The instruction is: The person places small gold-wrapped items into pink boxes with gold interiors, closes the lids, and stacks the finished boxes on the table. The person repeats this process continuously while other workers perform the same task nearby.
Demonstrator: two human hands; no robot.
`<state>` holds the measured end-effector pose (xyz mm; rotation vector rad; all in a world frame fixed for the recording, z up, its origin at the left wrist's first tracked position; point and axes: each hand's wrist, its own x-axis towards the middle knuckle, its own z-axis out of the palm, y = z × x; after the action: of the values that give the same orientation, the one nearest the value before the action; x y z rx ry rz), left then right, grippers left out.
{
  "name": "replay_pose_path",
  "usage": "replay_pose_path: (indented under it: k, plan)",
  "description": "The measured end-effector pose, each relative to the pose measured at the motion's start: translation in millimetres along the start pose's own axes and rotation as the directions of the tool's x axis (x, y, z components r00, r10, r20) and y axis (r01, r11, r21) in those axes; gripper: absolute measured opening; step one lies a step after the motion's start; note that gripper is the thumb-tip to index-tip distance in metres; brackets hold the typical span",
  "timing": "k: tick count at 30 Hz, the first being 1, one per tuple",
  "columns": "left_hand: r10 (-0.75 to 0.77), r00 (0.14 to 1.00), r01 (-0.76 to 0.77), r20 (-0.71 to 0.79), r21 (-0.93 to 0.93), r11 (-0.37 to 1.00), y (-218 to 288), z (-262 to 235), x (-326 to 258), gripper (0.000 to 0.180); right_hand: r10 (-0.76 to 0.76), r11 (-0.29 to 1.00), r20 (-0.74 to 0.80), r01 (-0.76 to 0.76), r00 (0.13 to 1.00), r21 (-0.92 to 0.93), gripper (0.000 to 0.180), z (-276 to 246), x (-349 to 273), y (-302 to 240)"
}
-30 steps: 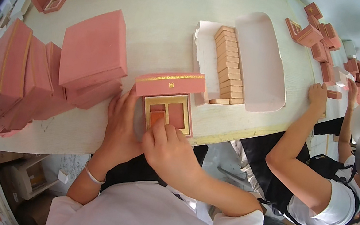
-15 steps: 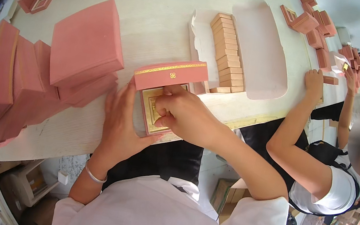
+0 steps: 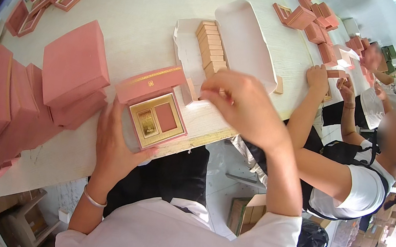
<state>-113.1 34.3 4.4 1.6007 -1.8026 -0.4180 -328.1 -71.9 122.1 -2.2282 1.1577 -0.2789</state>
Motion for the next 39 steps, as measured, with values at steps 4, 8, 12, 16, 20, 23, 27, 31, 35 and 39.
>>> replay_pose_path:
  k: [4, 8, 12, 16, 20, 23, 27, 31, 35, 39]
  plan:
    - [0.024, 1.0, -0.024, 0.006, -0.028, 0.999, 0.3, 1.0, -0.7, 0.106, -0.153, 0.936, 0.052, 0.161, 0.987, -0.314, 0.018, 19.1, 5.5, 26.6]
    - [0.014, 1.0, -0.017, -0.023, -0.107, 0.994, 0.3, -5.2, -8.5, 0.1, -0.053, 0.98, 0.084, 0.068, 0.995, -0.185, 0.015, 18.2, 12.1, 25.2]
    - [0.063, 0.994, -0.081, -0.091, -0.202, 0.976, 4.9, -15.0, -23.9, 0.086, 0.043, 0.998, 0.002, -0.043, 0.999, 0.044, 0.014, 17.1, 12.0, 25.3]
    - [0.144, 0.978, -0.174, -0.15, -0.212, 0.961, 9.5, -23.4, -30.5, 0.064, 0.01, 0.997, -0.129, 0.0, 0.992, 0.082, 0.017, 14.2, 5.9, 27.8]
    - [0.241, 0.955, -0.281, -0.175, -0.258, 0.924, 18.3, -22.4, -22.9, 0.048, -0.044, 0.993, -0.423, 0.085, 0.905, 0.077, 0.019, 15.0, -6.5, 28.1]
    - [0.184, 0.976, -0.215, -0.114, -0.415, 0.884, 23.8, -17.6, -19.5, 0.046, 0.12, 0.919, -0.671, 0.172, 0.732, 0.353, 0.015, 17.3, -23.9, 9.1]
    - [-0.013, 1.0, 0.015, 0.009, -0.747, 0.665, 39.0, -8.8, -8.2, 0.045, 0.259, 0.451, -0.462, 0.316, 0.848, 0.834, 0.009, 46.5, -43.0, -4.9]
    - [-0.097, 0.989, 0.144, 0.114, -0.899, 0.413, 50.7, -7.5, -0.9, 0.038, 0.319, 0.315, -0.25, 0.147, 0.914, 0.938, 0.007, 79.3, -48.2, -8.4]
    - [-0.18, 0.968, 0.222, 0.176, -0.935, 0.276, 41.9, -12.3, -3.5, 0.028, 0.015, 0.709, -0.318, 0.214, 0.948, 0.672, 0.028, 88.1, -55.5, -8.5]
    - [-0.193, 0.951, 0.284, 0.242, -0.929, 0.235, 34.2, -12.1, -15.8, 0.031, -0.26, 0.903, -0.353, 0.356, 0.899, 0.241, 0.043, 104.0, -61.3, -11.0]
